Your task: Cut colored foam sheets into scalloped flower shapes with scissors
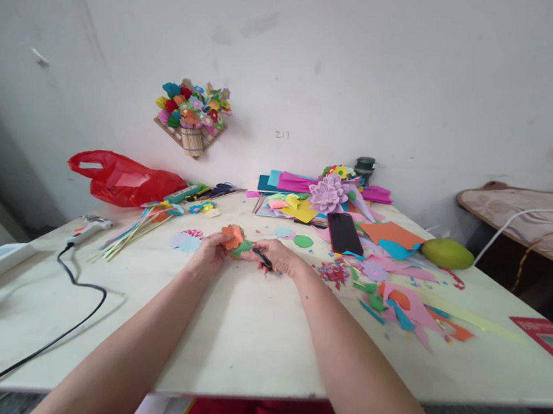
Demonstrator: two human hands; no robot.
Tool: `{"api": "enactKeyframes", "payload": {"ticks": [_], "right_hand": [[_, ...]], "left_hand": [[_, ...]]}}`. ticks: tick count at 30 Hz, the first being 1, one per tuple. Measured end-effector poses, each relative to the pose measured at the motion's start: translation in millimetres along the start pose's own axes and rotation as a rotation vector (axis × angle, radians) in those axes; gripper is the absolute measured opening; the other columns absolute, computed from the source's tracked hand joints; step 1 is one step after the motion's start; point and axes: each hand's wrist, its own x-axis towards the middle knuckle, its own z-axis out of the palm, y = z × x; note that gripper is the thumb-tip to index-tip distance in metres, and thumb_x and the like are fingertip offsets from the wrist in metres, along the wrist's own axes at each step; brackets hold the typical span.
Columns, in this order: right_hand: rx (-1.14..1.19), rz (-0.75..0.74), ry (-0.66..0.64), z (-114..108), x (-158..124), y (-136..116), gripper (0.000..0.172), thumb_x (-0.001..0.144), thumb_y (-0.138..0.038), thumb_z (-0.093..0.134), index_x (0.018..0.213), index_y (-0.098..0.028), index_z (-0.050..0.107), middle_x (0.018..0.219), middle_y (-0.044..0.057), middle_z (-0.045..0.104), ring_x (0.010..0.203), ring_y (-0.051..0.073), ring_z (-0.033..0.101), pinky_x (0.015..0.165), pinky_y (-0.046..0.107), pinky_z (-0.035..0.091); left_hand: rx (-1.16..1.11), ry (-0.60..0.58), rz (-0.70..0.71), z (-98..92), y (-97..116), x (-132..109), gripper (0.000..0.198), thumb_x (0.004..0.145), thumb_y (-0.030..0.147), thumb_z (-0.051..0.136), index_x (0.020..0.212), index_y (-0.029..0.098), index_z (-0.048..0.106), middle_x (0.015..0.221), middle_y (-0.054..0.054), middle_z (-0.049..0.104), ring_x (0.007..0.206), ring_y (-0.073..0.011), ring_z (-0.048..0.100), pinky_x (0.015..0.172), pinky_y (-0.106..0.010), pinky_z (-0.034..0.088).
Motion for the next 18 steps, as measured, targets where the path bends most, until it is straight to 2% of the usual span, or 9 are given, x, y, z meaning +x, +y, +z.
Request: {"api": "enactKeyframes", "payload": {"ticks": [12,18], "right_hand": [[-0.012,-0.013,-0.008,-0.4,-0.8,-0.5,0.024,0.075,-0.037,0.058,0.068,-0.016,0.05,0.05,-0.005,0.049,0.038,0.006,0.046,0.035,0.017,0.024],[0.0,-0.012,-0.004,0.4,-1.4,-0.7,0.022,0.075,-0.036,0.057,0.067,-0.016,0.05,0.05,-0.005,0.049,0.039,0.006,0.045,0.037,0.017,0.025]], "left_hand": [[-0.013,0.0,0.003,0.6,-0.4,0.3,0.015,0.053,0.01,0.07,0.066,0.014,0.063,0.069,-0.006,0.068,0.064,-0.0171,0.063,0.065,-0.03,0.049],[-0.006,0.024,0.006,0.2,-0.8,1.0,0.014,0.052,0.01,0.07,0.063,0.013,0.063,0.063,-0.005,0.067,0.056,-0.0145,0.06,0.059,-0.028,0.047]]}}
